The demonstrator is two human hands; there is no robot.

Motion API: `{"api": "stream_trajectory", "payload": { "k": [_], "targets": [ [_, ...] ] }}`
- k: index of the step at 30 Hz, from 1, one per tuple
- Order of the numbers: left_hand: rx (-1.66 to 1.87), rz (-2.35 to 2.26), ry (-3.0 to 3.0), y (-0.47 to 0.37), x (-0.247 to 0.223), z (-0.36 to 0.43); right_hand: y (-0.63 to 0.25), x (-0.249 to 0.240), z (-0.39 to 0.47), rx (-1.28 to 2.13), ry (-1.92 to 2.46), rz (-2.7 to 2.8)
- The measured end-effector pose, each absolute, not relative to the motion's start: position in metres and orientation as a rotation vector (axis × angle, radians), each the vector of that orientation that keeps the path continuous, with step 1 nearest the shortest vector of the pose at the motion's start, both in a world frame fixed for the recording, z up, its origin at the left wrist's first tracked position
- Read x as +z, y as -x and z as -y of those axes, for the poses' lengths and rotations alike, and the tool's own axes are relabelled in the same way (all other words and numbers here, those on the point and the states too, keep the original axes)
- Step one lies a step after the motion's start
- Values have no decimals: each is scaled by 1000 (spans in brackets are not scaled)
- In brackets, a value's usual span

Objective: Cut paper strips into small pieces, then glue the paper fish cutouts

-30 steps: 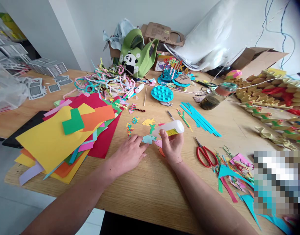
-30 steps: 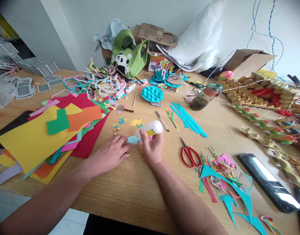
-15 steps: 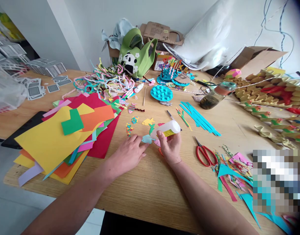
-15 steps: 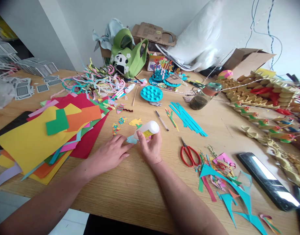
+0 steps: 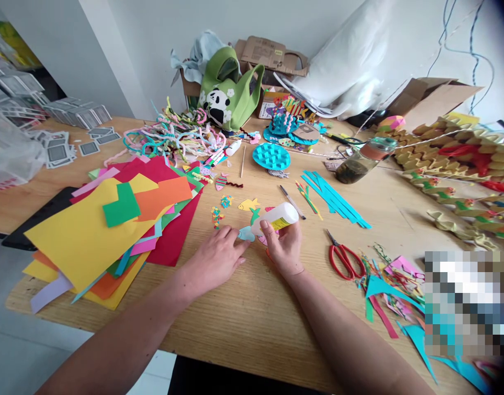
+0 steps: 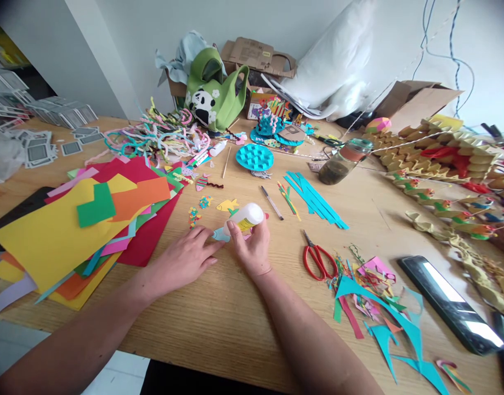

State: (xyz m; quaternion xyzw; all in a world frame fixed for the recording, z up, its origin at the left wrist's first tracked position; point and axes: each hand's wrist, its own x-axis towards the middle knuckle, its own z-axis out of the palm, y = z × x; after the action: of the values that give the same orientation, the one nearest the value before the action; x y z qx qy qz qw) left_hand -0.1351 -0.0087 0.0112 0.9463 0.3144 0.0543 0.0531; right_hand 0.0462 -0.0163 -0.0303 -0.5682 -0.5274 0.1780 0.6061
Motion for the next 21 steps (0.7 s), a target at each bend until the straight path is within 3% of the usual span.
{"api": "stream_trajectory", "payload": {
  "k": [21],
  "targets": [
    [152, -966, -2880, 134, 12, 9, -46, -35, 14, 473, 1323, 1191]
  ]
}}
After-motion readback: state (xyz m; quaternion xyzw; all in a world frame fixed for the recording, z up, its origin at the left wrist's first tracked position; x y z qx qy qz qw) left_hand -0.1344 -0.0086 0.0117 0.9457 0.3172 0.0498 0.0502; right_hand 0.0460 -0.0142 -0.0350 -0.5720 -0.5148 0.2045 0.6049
